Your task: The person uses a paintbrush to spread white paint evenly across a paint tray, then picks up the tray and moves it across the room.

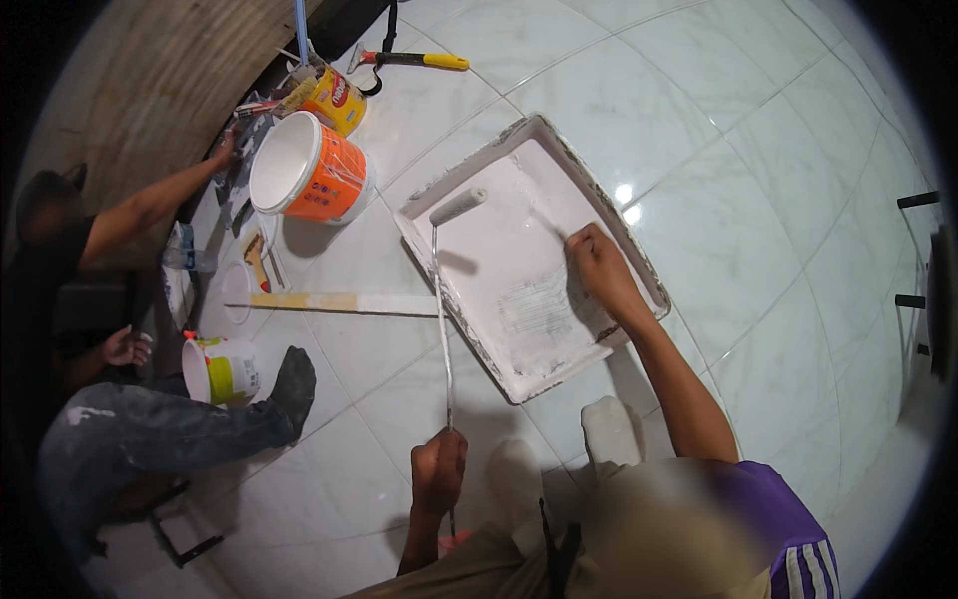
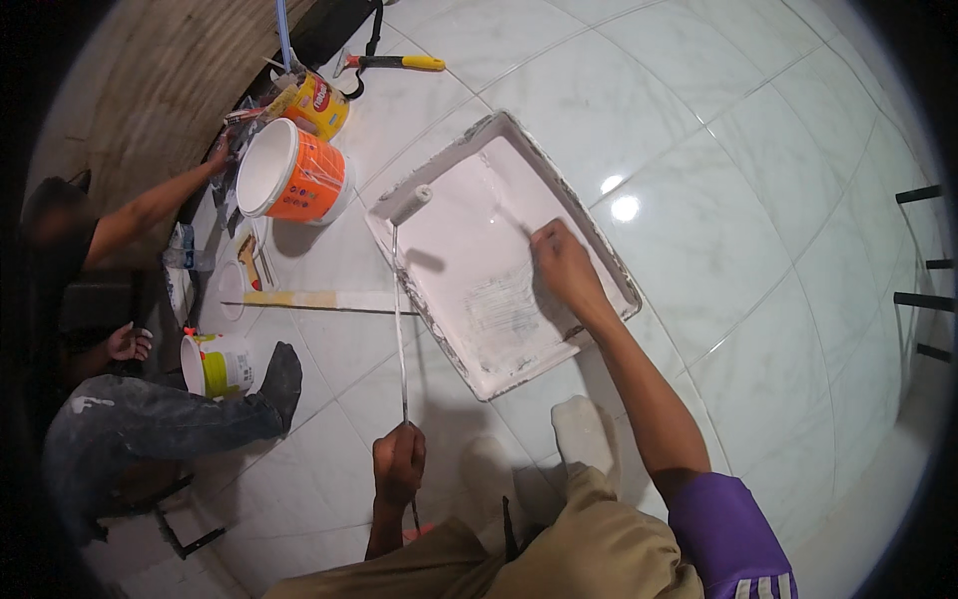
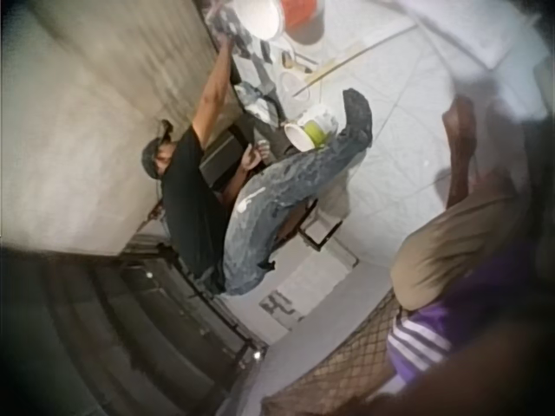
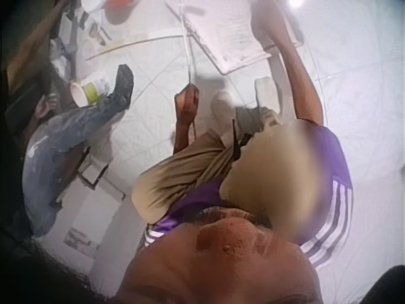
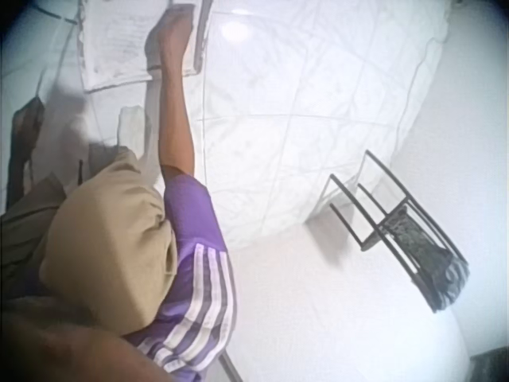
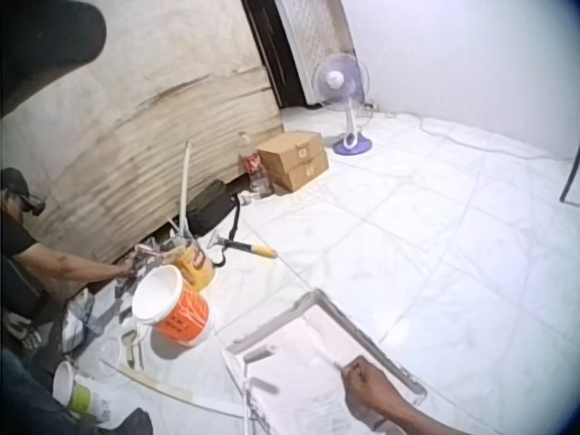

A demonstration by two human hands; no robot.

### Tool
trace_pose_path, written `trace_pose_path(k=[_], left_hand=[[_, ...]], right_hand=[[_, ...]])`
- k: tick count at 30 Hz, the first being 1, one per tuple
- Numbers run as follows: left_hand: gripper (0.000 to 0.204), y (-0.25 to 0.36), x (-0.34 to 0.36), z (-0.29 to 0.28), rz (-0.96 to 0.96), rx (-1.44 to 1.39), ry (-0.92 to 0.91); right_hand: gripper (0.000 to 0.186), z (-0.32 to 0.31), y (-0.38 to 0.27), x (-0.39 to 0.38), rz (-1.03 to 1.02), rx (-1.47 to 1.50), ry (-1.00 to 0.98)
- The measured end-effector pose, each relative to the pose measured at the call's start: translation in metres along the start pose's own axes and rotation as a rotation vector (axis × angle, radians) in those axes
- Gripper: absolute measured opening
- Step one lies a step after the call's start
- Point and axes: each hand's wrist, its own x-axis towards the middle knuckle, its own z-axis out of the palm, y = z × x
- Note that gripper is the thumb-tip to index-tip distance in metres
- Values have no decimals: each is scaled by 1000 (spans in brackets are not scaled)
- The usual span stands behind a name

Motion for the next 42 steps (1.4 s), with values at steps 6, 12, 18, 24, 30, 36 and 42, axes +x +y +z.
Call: trace_pose_path(k=[6, 12, 18, 24, 30, 36, 42], left_hand=[[19, -8, 2, 2, 210, 182, -18], [39, 11, -1, 5, 76, 116, 17], [41, 13, -1, 5, 51, 112, 7], [41, 12, -1, 3, -48, 6, -16], [44, 1, -1, 4, -28, -77, -17], [45, 0, 1, 2, 54, 10, -3], [33, 5, 0, -2, 24, 44, -52]], right_hand=[[26, 0, -3, -1, -5, -66, 48], [28, -1, -12, -2, 80, -12, 77], [27, 3, 3, 5, -94, -38, 202], [23, -1, -10, 2, 53, 39, 192], [26, 5, -7, -3, -18, -48, 113], [26, 1, -2, -1, 7, -47, 54], [25, 0, -6, -6, 38, -12, 37]])
